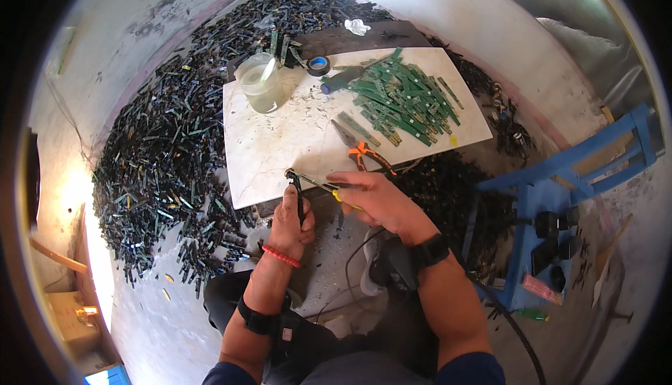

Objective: The person sits on the floor and uses a screwdriver and pliers to remove components from green circuit boards. They pry off parts and place them on a white table, while a large pile of debris accumulates on the floor.

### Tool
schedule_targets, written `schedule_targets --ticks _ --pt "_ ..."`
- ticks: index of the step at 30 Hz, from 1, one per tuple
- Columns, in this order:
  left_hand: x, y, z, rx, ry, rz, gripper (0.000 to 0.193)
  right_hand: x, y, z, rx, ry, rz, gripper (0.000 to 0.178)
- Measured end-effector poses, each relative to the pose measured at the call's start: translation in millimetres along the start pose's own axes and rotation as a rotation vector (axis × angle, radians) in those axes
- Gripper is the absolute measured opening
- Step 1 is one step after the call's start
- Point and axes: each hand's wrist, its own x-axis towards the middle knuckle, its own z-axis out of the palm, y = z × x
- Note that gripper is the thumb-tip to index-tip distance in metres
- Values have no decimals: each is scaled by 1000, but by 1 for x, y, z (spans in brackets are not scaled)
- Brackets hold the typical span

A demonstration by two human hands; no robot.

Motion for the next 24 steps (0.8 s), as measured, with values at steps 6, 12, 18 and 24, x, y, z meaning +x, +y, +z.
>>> schedule_targets --ticks 6,12,18,24 --pt "-9 2 0 -21 -10 -6 50 -3 6 11 -174 -87 -99 37" --pt "-9 4 -1 -28 -15 -31 49 -10 -8 13 12 -85 43 36" --pt "-10 8 -2 -145 -42 -88 47 -9 -3 18 99 -67 77 37" --pt "-4 6 -10 -372 -166 -171 43 -1 31 32 -276 52 -195 36"
